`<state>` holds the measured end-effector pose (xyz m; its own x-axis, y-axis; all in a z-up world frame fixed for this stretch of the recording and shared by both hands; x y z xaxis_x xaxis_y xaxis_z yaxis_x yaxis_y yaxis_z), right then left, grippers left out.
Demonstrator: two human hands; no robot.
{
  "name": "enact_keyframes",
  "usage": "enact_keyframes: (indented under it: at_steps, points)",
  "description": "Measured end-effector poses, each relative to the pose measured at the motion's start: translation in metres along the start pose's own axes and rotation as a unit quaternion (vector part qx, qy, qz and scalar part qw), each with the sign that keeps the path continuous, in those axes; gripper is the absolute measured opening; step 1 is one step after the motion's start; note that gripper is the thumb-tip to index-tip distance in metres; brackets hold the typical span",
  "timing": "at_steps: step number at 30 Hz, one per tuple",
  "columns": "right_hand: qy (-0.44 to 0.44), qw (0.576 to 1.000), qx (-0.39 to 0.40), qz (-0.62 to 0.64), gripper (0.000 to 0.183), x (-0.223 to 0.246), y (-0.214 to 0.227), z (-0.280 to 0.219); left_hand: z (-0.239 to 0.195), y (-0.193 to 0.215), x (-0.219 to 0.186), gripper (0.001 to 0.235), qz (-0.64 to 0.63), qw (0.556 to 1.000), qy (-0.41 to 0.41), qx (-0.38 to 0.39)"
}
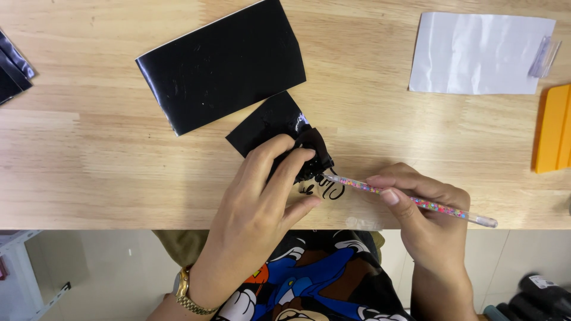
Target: Weeding a vinyl decal by removing excess material from around the cut letters using a weeding tool
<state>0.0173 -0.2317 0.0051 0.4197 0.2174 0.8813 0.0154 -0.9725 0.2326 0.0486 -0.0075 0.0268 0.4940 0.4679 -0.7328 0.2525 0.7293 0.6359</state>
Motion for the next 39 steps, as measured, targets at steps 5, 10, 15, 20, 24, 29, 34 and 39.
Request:
enact_keyframes:
  at_steps: [5,10,15,20,24,29,34,39]
  points:
    - [-0.015,1.000,-0.003,0.009,0.018,0.003,-0.001,0.002,0.001,0.000,-0.001,0.047,0.013,1.000,-0.001,0.002]
    - [-0.017,1.000,0.002,0.005,0.020,0.003,0.000,0.003,0.001,0.001,-0.003,0.045,0.013,1.000,0.003,-0.002]
    - [-0.011,1.000,0.015,-0.012,0.018,0.007,-0.002,0.004,0.001,0.002,-0.005,0.047,0.033,0.999,0.002,-0.003]
    - [0.000,0.999,0.043,-0.026,0.015,0.011,-0.003,0.004,0.001,0.003,-0.005,0.051,0.042,0.999,-0.001,-0.003]
    - [0.008,0.998,0.054,-0.020,0.015,0.012,-0.003,0.005,0.000,0.002,-0.005,0.051,0.047,0.999,0.001,-0.010]
    - [0.007,0.998,0.053,-0.028,0.015,0.014,-0.003,0.005,0.000,0.002,-0.005,0.053,0.045,0.999,0.003,-0.008]
    - [0.006,0.998,0.054,-0.034,0.015,0.014,-0.003,0.005,0.000,0.002,-0.005,0.054,0.046,0.999,0.000,-0.013]
    - [0.015,0.998,0.059,-0.031,0.013,0.014,-0.004,0.004,-0.001,0.000,-0.004,0.052,0.048,0.999,0.005,-0.010]
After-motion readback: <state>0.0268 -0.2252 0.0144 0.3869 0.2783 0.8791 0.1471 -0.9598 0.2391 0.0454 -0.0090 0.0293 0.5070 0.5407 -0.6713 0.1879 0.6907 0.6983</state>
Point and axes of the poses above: each hand's wrist, its own z-axis towards the middle knuckle, its own y-axis out of the back of the hand, x = y × z, the point moved 4 cm from there along z, towards the middle knuckle, and after that the axes turned 11 degrees about -y, right-handed, at the moved point
